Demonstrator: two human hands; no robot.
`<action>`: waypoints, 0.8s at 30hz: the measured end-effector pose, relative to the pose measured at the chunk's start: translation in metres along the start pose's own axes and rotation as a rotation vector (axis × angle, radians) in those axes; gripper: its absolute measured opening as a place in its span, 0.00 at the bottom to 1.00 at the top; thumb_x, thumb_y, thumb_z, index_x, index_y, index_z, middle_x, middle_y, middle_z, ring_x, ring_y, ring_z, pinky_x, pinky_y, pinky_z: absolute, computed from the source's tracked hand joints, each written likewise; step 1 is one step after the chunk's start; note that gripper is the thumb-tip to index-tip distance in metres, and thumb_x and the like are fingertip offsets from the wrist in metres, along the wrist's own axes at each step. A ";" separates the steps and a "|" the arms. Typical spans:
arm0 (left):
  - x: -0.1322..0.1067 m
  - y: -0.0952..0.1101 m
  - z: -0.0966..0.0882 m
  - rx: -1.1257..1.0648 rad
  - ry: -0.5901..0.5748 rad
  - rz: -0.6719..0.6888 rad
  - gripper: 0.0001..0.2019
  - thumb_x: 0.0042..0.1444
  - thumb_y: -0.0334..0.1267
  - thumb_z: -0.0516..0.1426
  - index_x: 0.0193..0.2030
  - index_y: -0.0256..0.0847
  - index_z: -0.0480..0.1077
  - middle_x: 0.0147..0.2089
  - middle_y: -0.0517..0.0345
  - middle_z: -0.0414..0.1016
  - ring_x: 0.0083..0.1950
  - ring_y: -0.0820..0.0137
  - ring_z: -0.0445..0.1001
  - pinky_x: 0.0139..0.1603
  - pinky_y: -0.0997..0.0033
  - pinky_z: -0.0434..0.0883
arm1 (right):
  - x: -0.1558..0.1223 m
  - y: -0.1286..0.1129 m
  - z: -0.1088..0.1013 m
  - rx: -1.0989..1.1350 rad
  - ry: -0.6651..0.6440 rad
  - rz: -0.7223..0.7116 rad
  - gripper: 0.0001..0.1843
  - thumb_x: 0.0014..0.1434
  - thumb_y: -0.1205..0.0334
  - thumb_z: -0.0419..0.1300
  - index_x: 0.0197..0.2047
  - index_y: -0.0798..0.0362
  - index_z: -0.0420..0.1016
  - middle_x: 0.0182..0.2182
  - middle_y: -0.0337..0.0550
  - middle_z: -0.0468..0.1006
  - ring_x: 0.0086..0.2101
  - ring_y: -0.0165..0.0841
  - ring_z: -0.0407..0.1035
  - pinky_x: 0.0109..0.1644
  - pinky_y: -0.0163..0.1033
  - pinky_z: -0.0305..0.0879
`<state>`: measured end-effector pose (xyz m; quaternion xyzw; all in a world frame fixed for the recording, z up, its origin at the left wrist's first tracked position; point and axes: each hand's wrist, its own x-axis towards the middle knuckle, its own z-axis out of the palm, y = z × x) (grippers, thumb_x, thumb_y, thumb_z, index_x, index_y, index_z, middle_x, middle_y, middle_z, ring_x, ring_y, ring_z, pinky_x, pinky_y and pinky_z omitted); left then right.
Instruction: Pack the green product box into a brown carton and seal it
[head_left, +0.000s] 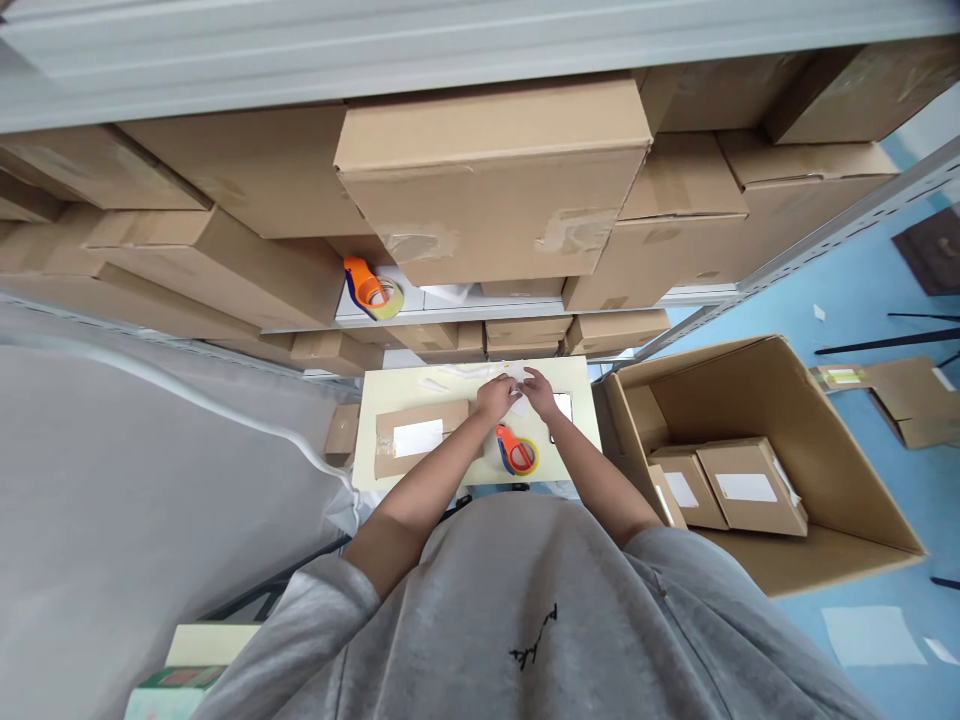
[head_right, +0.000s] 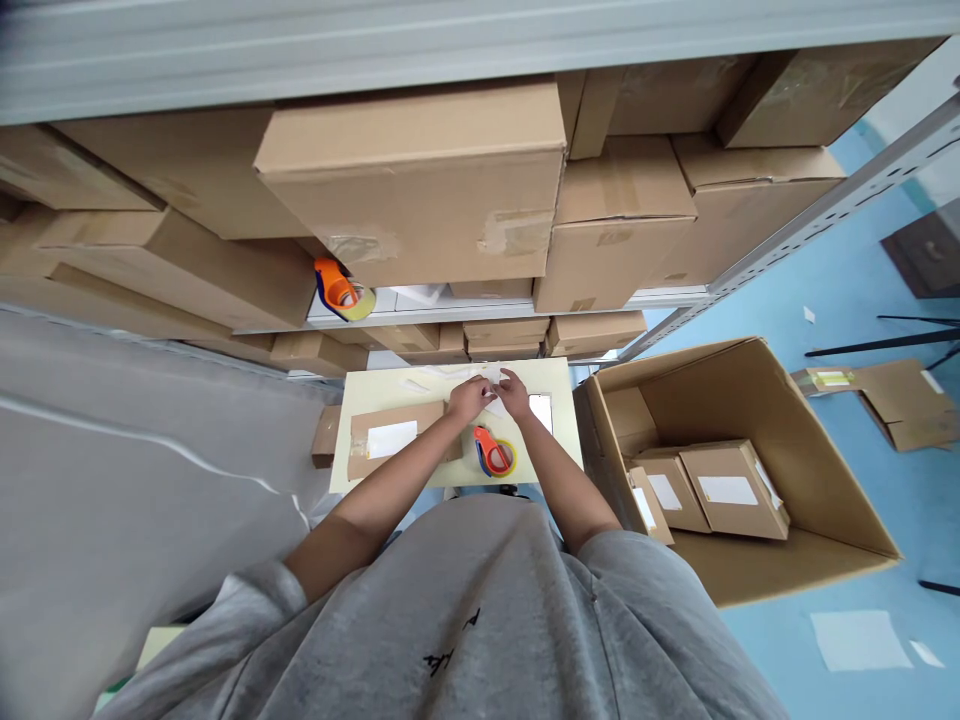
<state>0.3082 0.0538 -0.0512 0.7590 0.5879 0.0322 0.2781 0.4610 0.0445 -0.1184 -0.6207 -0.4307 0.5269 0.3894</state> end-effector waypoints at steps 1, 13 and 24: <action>0.000 0.000 0.000 -0.002 -0.002 0.013 0.06 0.64 0.42 0.63 0.38 0.44 0.74 0.47 0.58 0.77 0.45 0.68 0.75 0.39 0.72 0.64 | -0.001 -0.001 0.000 -0.001 -0.018 -0.003 0.30 0.56 0.53 0.63 0.61 0.52 0.74 0.38 0.44 0.84 0.42 0.41 0.79 0.53 0.51 0.75; 0.003 -0.012 -0.008 -0.175 0.053 0.084 0.04 0.58 0.33 0.64 0.34 0.41 0.73 0.44 0.57 0.74 0.43 0.69 0.75 0.43 0.70 0.70 | -0.013 -0.029 -0.011 0.103 -0.320 -0.093 0.18 0.57 0.47 0.67 0.45 0.48 0.84 0.44 0.42 0.85 0.49 0.42 0.77 0.59 0.51 0.70; -0.005 -0.014 -0.022 -0.088 -0.030 0.245 0.33 0.60 0.30 0.60 0.72 0.51 0.61 0.59 0.52 0.65 0.51 0.68 0.75 0.49 0.70 0.74 | -0.003 -0.026 -0.022 0.099 -0.328 -0.107 0.28 0.41 0.51 0.77 0.46 0.51 0.83 0.40 0.42 0.84 0.43 0.41 0.75 0.56 0.51 0.71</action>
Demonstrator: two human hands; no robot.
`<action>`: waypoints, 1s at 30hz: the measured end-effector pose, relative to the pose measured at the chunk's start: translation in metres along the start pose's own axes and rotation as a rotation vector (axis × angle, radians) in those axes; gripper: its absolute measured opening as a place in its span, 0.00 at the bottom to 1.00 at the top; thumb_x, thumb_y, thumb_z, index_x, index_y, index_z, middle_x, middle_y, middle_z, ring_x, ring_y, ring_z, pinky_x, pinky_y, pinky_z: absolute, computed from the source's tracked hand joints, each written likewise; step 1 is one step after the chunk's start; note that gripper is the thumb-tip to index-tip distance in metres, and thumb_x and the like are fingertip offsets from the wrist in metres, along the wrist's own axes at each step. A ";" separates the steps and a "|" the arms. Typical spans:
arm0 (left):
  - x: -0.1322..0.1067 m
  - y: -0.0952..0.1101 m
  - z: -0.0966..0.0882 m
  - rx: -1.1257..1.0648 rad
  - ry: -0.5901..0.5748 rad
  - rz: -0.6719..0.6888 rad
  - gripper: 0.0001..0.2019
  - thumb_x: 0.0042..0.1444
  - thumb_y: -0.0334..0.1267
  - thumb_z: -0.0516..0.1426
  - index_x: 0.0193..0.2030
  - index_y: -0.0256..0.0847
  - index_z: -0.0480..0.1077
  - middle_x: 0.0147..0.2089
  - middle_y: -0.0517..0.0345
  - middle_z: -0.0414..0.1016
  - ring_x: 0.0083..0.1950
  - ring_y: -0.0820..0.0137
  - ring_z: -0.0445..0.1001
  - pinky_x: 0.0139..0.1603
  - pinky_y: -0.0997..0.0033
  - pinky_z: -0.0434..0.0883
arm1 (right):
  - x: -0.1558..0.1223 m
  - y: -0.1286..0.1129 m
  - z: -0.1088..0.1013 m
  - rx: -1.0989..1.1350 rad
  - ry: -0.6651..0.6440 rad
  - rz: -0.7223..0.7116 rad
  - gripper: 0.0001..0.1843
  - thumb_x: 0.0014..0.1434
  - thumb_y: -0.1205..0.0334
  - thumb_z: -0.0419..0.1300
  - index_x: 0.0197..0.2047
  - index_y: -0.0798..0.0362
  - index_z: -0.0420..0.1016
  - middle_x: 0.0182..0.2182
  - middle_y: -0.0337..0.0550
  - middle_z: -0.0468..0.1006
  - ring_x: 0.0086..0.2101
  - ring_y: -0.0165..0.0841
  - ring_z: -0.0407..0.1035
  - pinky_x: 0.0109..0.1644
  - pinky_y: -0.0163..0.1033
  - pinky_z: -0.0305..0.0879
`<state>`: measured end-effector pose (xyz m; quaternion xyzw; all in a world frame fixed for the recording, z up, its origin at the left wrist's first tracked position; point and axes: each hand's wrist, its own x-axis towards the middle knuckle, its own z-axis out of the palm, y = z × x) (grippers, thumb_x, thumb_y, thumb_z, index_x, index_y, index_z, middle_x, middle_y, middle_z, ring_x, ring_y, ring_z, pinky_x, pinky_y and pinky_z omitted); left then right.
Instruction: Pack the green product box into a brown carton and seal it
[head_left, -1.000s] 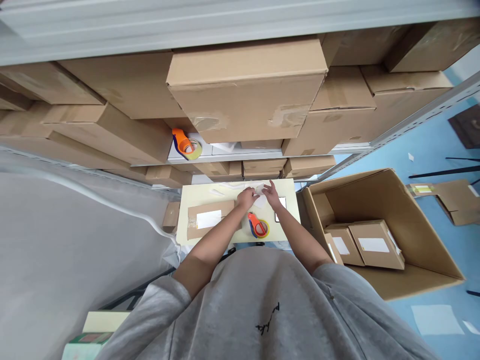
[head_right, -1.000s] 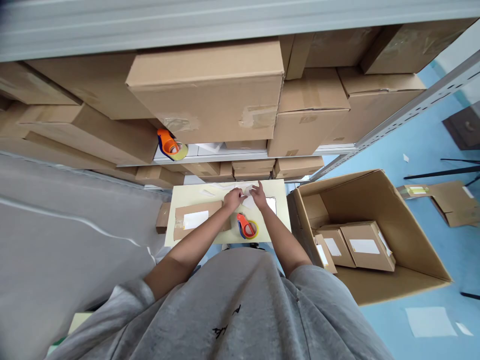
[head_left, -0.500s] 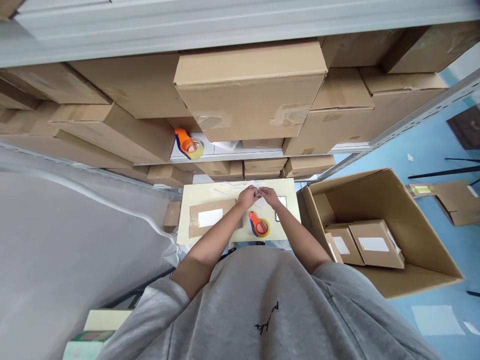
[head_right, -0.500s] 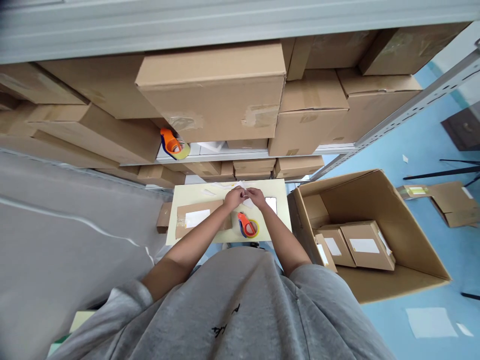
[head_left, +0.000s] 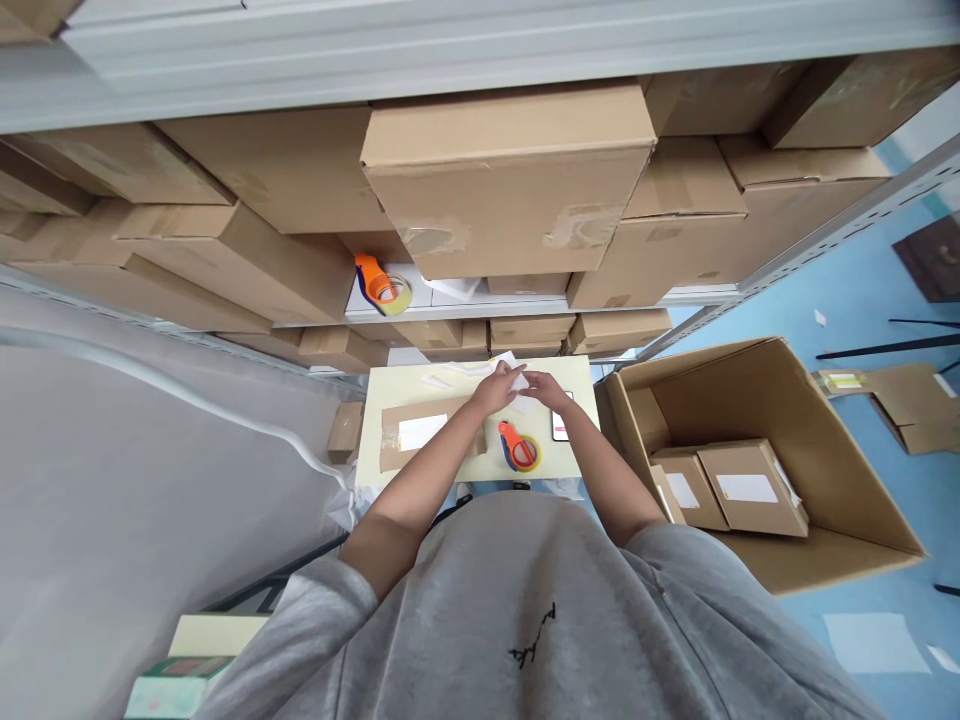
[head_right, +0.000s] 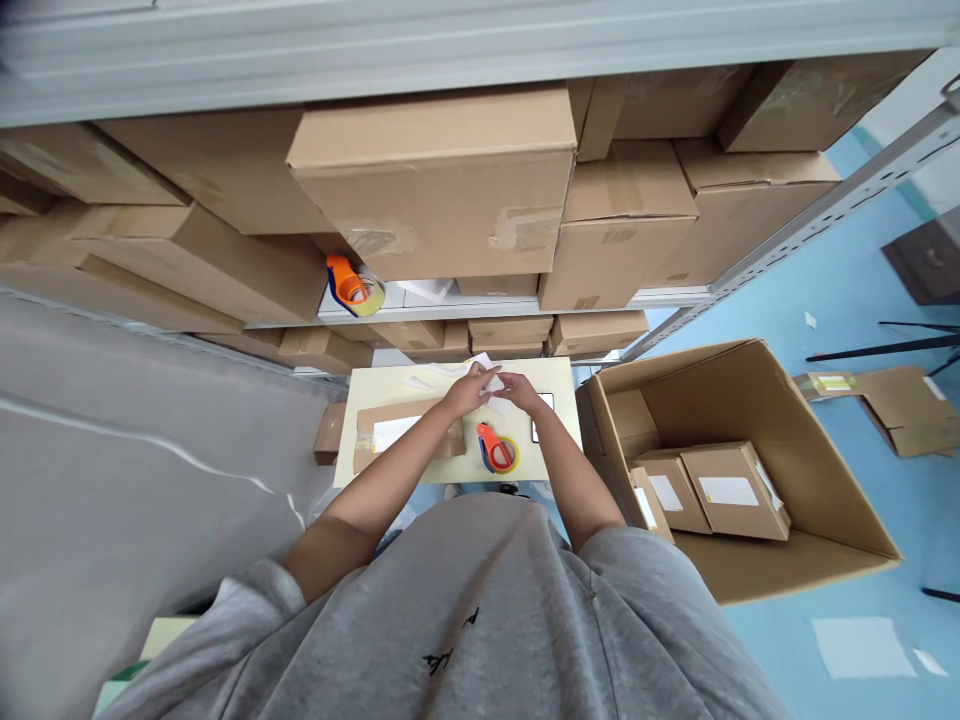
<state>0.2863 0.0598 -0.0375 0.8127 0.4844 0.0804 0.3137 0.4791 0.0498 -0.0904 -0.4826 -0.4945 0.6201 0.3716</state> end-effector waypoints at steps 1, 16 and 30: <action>0.000 0.001 -0.004 0.095 0.008 0.025 0.28 0.63 0.31 0.59 0.69 0.50 0.65 0.59 0.51 0.65 0.55 0.64 0.73 0.52 0.67 0.73 | 0.001 0.000 -0.001 -0.019 -0.006 -0.004 0.28 0.40 0.51 0.77 0.45 0.51 0.83 0.39 0.41 0.83 0.42 0.40 0.74 0.57 0.51 0.71; 0.012 -0.016 -0.041 0.152 -0.110 -0.013 0.06 0.59 0.38 0.64 0.43 0.45 0.80 0.48 0.54 0.83 0.52 0.59 0.78 0.58 0.62 0.62 | -0.008 -0.004 -0.004 -0.098 -0.009 0.039 0.23 0.42 0.40 0.75 0.34 0.50 0.83 0.34 0.41 0.83 0.38 0.40 0.75 0.49 0.45 0.70; 0.012 -0.015 -0.035 -0.061 -0.093 0.089 0.06 0.58 0.40 0.64 0.41 0.45 0.79 0.43 0.56 0.84 0.47 0.61 0.78 0.60 0.62 0.62 | -0.010 -0.013 -0.010 -0.027 -0.099 0.057 0.24 0.46 0.38 0.73 0.34 0.51 0.85 0.33 0.41 0.83 0.36 0.37 0.73 0.47 0.44 0.68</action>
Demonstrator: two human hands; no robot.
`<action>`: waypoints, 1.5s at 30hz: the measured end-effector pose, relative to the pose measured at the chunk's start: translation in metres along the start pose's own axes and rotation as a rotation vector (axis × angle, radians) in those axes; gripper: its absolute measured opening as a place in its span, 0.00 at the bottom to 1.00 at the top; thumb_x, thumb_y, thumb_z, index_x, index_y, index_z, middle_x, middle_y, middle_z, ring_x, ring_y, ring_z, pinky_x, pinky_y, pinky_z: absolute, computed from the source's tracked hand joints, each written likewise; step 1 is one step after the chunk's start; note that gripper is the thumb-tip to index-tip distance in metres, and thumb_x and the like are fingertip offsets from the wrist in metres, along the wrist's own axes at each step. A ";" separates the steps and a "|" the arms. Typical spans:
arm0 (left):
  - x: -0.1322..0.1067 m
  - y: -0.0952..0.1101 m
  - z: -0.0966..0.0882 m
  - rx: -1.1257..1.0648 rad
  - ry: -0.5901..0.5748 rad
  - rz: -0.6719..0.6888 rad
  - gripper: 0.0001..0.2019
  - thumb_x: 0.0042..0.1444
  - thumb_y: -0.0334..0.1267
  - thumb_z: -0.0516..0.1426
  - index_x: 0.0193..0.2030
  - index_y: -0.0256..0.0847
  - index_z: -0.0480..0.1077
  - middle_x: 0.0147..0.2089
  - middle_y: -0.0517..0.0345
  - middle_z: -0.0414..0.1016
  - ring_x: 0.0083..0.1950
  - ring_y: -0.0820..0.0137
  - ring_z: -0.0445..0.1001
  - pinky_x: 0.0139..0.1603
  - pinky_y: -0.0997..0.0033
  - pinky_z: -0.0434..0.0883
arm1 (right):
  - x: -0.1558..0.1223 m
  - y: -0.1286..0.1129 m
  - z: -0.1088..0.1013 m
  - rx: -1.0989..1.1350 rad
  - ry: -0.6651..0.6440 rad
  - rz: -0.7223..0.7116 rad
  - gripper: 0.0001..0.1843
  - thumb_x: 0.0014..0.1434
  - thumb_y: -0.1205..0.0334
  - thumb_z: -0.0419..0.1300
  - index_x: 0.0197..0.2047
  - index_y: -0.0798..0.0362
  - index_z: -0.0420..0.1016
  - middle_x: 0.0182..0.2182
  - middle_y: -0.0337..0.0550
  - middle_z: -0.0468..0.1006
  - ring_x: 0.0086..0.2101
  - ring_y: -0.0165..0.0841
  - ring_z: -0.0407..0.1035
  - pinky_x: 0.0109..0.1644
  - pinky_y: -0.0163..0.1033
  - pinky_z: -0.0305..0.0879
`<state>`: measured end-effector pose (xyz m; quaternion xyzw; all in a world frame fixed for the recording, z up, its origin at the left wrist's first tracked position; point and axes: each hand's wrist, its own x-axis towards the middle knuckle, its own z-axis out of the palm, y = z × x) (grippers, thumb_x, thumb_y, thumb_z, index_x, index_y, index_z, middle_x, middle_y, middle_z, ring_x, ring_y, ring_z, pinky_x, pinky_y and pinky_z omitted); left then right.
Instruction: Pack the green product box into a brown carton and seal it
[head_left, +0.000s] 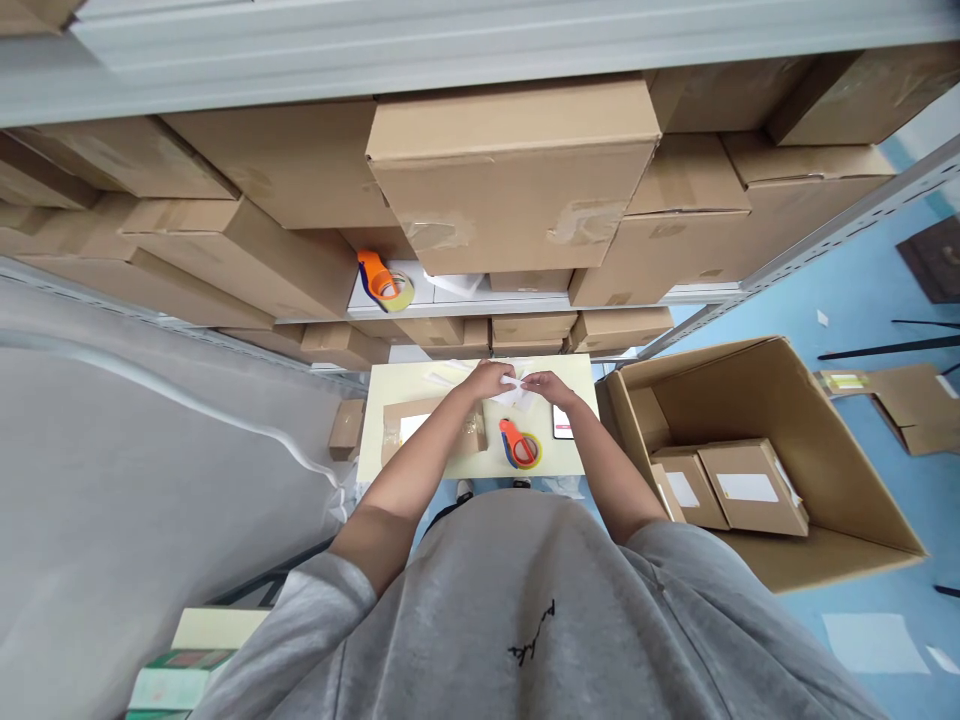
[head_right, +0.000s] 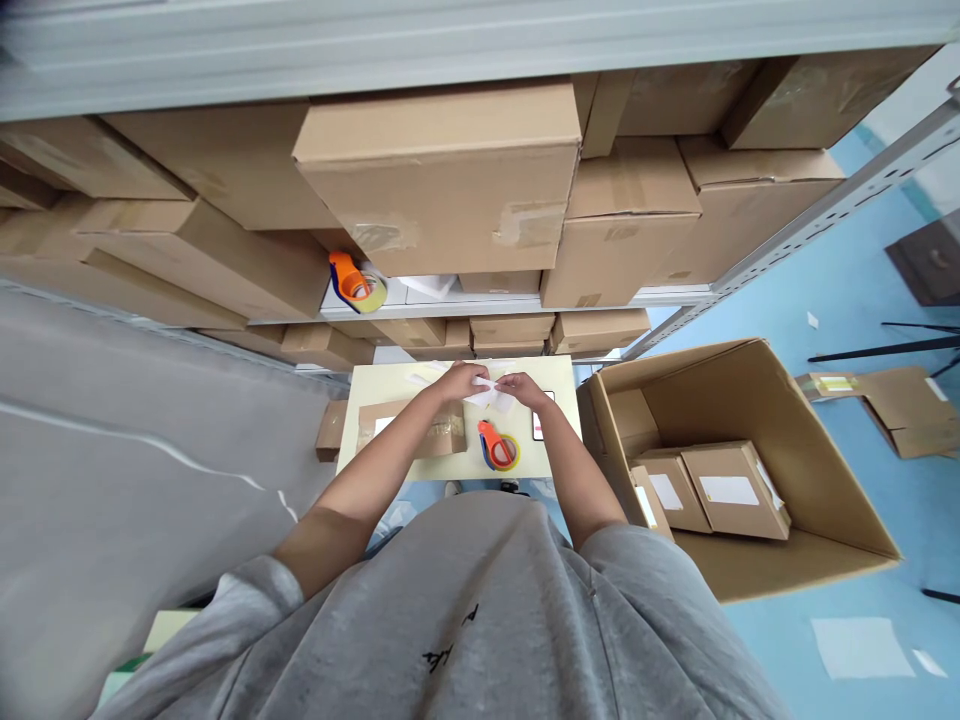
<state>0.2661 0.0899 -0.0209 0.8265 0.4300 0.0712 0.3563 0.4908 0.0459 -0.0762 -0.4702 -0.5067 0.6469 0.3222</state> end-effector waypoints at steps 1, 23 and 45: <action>0.001 0.000 0.002 -0.017 0.003 0.006 0.06 0.58 0.42 0.64 0.40 0.45 0.79 0.42 0.57 0.84 0.46 0.62 0.78 0.59 0.62 0.62 | 0.001 0.000 0.001 -0.006 0.003 -0.010 0.24 0.46 0.38 0.73 0.34 0.51 0.85 0.33 0.41 0.83 0.36 0.37 0.73 0.47 0.44 0.68; 0.003 -0.025 -0.004 -0.214 -0.131 -0.062 0.17 0.48 0.53 0.66 0.33 0.39 0.78 0.34 0.56 0.78 0.35 0.65 0.72 0.37 0.68 0.65 | 0.006 -0.010 -0.010 -0.154 -0.089 0.056 0.23 0.37 0.45 0.78 0.30 0.52 0.81 0.31 0.38 0.81 0.35 0.39 0.73 0.41 0.40 0.68; -0.074 -0.005 -0.034 -0.870 0.731 -0.342 0.21 0.50 0.55 0.67 0.38 0.41 0.70 0.31 0.61 0.74 0.31 0.71 0.71 0.32 0.72 0.68 | 0.017 -0.056 0.094 0.070 0.073 -0.107 0.27 0.58 0.37 0.65 0.50 0.48 0.81 0.46 0.46 0.84 0.46 0.42 0.77 0.50 0.46 0.74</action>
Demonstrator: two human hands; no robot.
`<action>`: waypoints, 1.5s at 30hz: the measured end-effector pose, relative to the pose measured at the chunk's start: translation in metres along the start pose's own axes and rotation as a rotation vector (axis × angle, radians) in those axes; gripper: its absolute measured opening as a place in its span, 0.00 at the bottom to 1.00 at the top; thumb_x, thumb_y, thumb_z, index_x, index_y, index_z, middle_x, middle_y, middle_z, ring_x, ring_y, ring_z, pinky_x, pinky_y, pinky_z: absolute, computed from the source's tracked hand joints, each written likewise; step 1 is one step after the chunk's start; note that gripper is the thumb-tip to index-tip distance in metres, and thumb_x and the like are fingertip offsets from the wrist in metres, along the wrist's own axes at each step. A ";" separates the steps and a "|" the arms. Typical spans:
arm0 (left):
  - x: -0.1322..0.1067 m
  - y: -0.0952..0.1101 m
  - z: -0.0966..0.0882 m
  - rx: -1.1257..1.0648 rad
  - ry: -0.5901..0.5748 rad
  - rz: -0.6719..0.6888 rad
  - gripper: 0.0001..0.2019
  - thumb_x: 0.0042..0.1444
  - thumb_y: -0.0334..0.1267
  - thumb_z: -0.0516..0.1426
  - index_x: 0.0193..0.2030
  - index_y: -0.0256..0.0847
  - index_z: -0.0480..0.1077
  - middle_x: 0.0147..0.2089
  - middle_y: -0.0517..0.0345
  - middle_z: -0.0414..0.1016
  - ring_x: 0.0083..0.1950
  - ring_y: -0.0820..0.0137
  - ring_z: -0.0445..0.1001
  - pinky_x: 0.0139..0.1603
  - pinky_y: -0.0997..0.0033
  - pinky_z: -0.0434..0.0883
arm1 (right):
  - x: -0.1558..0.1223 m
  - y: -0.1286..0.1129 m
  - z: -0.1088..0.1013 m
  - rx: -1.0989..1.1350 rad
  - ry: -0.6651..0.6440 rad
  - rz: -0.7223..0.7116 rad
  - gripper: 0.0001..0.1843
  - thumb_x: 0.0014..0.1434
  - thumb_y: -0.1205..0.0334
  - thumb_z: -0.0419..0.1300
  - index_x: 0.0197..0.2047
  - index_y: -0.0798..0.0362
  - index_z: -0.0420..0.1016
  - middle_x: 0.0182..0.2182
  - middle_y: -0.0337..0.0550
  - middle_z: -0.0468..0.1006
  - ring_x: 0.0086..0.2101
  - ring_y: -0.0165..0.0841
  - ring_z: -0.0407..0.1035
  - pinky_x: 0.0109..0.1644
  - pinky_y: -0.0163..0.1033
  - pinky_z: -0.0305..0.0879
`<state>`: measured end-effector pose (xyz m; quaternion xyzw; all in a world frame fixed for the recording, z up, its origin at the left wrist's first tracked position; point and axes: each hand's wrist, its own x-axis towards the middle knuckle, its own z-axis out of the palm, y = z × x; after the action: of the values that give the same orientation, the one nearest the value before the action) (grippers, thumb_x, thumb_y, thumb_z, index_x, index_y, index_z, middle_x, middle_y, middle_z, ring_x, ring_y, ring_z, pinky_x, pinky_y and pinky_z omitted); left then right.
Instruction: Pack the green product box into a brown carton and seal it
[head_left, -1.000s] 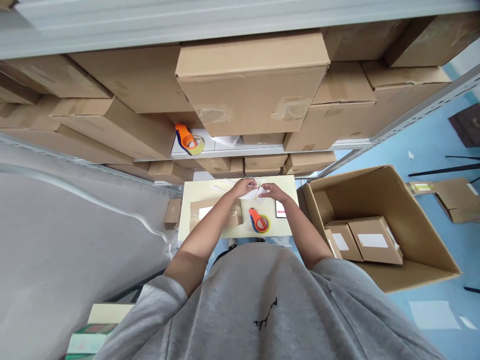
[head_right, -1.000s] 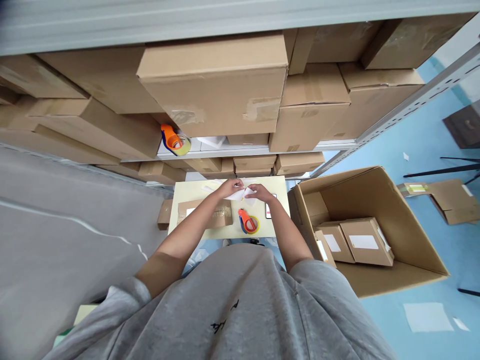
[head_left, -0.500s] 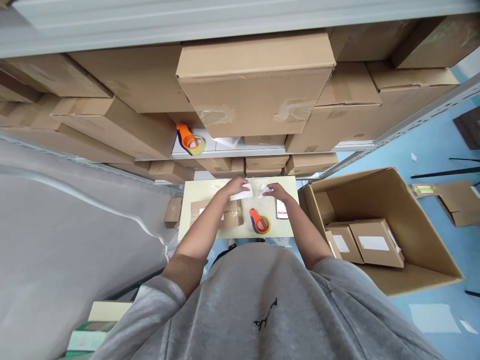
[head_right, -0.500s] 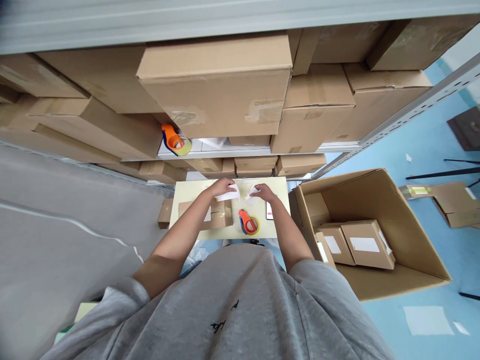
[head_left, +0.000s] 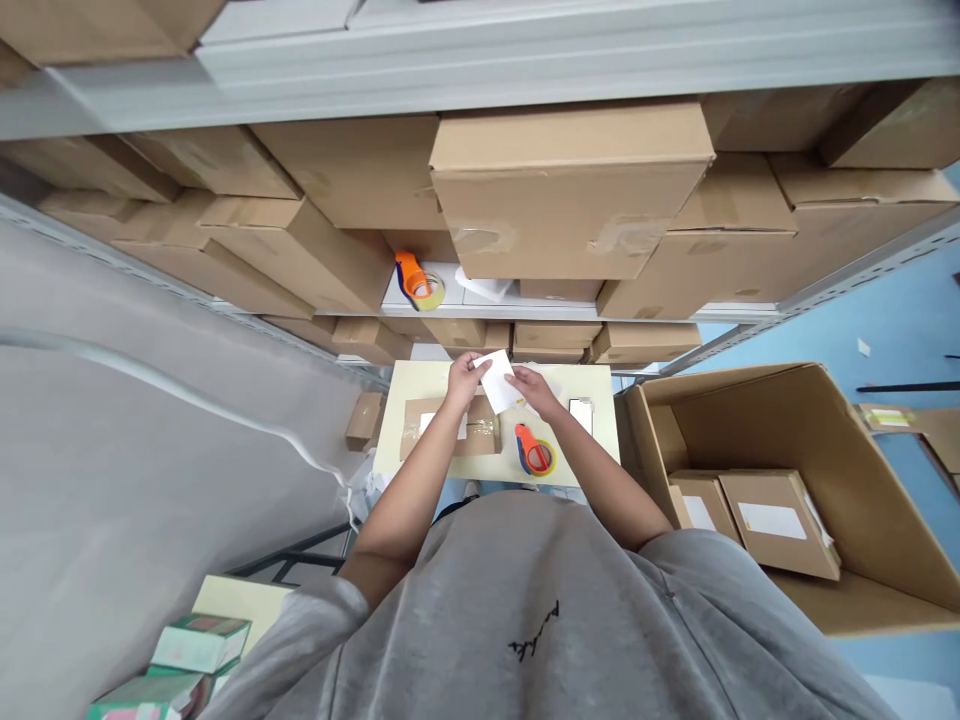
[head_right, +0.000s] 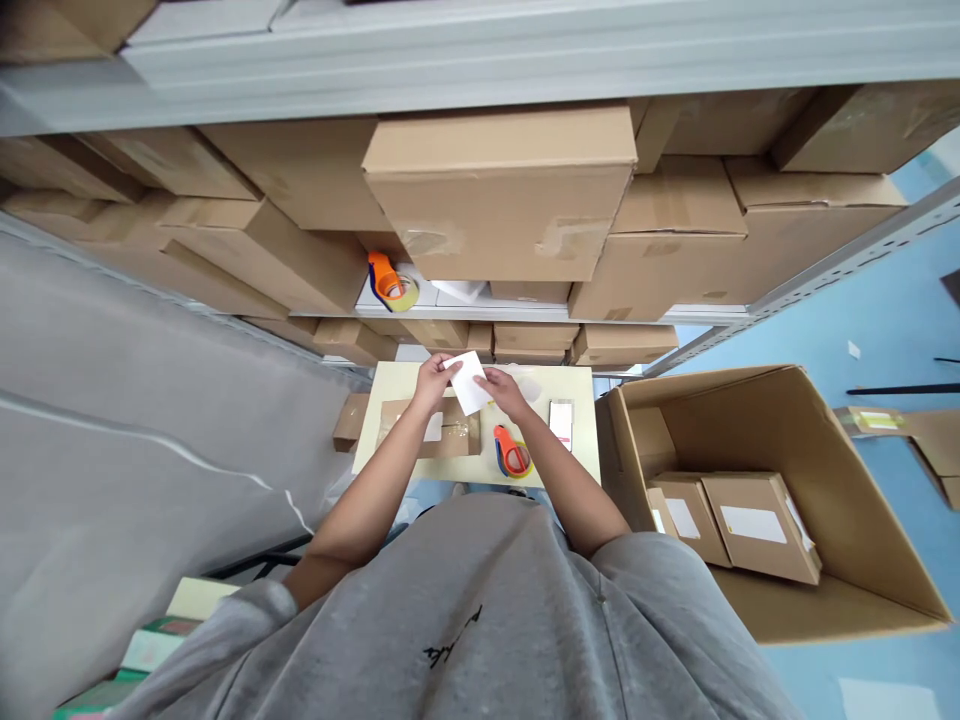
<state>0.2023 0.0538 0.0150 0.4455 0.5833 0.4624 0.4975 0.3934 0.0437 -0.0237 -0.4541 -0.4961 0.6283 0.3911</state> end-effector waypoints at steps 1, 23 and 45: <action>-0.005 0.000 -0.006 -0.024 0.013 -0.019 0.21 0.50 0.56 0.67 0.39 0.42 0.70 0.31 0.61 0.75 0.31 0.70 0.72 0.32 0.71 0.69 | 0.000 -0.006 0.011 0.022 -0.039 0.016 0.27 0.54 0.38 0.69 0.47 0.50 0.82 0.43 0.45 0.84 0.44 0.43 0.78 0.47 0.45 0.74; -0.042 0.001 -0.194 0.155 -0.268 0.134 0.18 0.48 0.52 0.68 0.35 0.39 0.78 0.36 0.53 0.82 0.38 0.64 0.77 0.40 0.67 0.73 | -0.006 -0.030 0.174 -0.033 0.266 0.027 0.29 0.40 0.37 0.75 0.35 0.52 0.81 0.34 0.46 0.84 0.36 0.43 0.77 0.39 0.44 0.72; -0.043 -0.013 -0.196 0.027 -0.508 0.081 0.19 0.51 0.53 0.67 0.38 0.37 0.79 0.38 0.53 0.82 0.36 0.67 0.77 0.37 0.70 0.71 | -0.015 -0.040 0.179 -0.225 0.303 -0.041 0.25 0.52 0.37 0.67 0.38 0.52 0.81 0.35 0.47 0.82 0.37 0.42 0.73 0.40 0.44 0.69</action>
<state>0.0117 -0.0091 0.0245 0.5771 0.4275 0.3473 0.6030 0.2275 -0.0103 0.0353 -0.5741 -0.5078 0.4854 0.4208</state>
